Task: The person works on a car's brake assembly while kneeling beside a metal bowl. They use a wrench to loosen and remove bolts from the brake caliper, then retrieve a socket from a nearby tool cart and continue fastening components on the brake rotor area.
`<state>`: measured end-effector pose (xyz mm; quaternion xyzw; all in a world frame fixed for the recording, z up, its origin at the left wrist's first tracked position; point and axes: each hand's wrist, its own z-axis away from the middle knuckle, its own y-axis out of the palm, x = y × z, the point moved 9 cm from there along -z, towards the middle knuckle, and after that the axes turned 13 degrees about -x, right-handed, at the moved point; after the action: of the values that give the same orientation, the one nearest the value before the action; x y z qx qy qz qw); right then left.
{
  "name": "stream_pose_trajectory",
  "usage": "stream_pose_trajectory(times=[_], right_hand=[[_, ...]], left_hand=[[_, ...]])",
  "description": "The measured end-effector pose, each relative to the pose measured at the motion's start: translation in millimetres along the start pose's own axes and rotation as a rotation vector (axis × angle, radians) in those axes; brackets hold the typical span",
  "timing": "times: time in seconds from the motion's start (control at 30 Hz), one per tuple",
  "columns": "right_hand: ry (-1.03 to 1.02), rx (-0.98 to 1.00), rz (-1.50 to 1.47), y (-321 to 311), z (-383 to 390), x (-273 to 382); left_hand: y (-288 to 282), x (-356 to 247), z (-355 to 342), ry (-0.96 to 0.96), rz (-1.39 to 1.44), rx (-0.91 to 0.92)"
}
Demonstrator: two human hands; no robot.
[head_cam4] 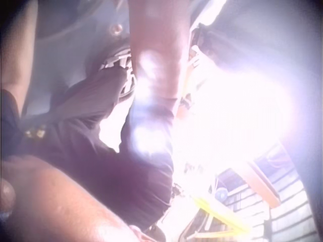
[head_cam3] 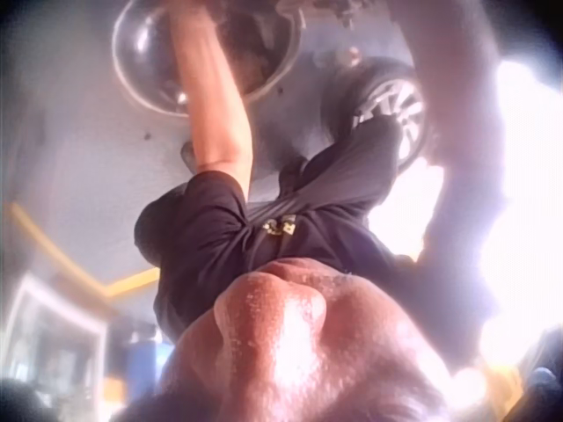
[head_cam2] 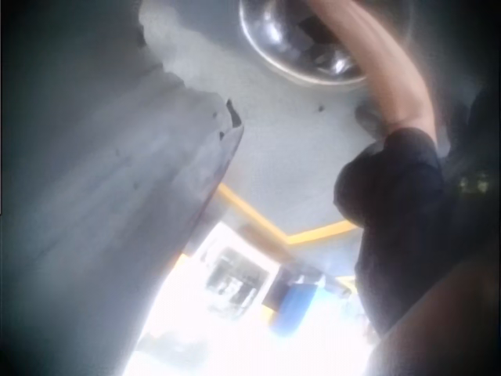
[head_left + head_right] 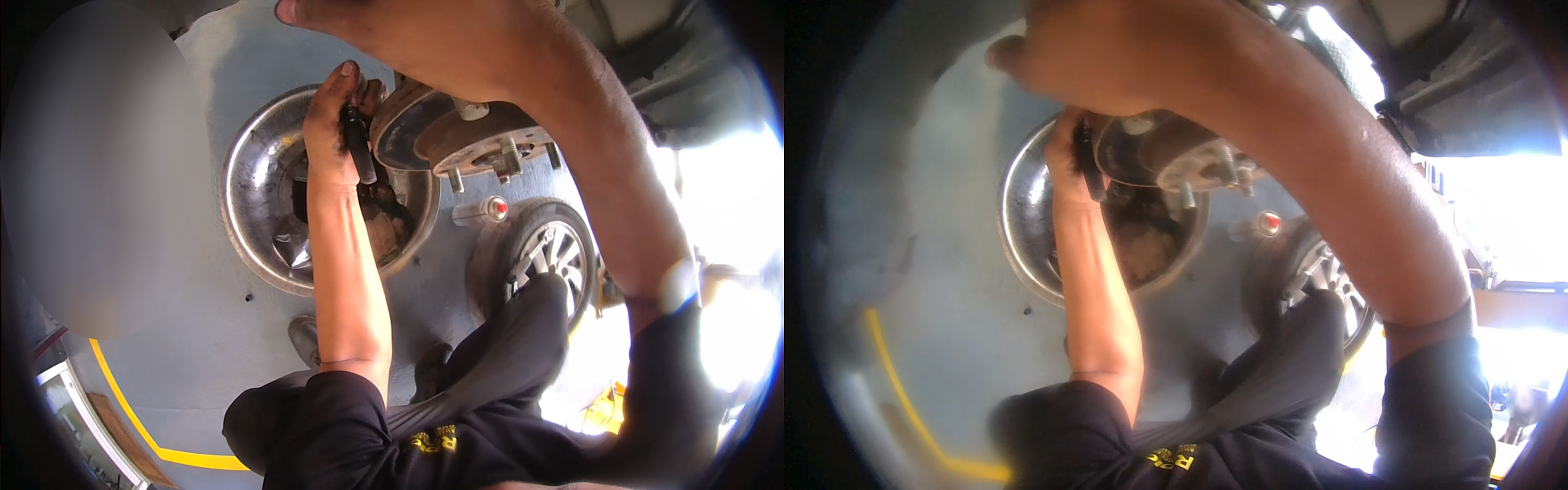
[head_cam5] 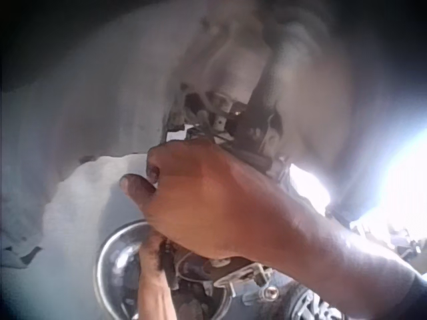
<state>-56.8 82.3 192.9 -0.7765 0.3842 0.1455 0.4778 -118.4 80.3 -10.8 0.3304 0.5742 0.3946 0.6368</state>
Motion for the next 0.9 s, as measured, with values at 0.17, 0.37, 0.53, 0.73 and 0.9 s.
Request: stream_pose_trajectory(times=[0.17, 0.37, 0.53, 0.73, 0.9], right_hand=[[0.330, 0.050, -0.317, -8.3, -5.3, -21.4], [0.362, -0.055, -0.358, -8.4, 2.2, -18.5], [0.419, 0.022, -0.406, -15.5, 1.9, -22.0], [0.783, 0.330, -0.461, -9.7, 1.8, -29.2], [0.927, 0.465, -0.520, -7.1, -2.6, -36.1]], left_hand=[[8.8, -2.6, -9.2, -0.045, -0.024, 0.194], [15.7, -15.4, -26.0, 0.227, -0.214, 0.312], [19.1, -19.4, -25.6, 0.244, -0.179, 0.261], [20.2, -16.7, -38.4, 0.264, -0.044, 0.275], [29.3, -22.4, -31.0, 0.281, 0.049, 0.372]])
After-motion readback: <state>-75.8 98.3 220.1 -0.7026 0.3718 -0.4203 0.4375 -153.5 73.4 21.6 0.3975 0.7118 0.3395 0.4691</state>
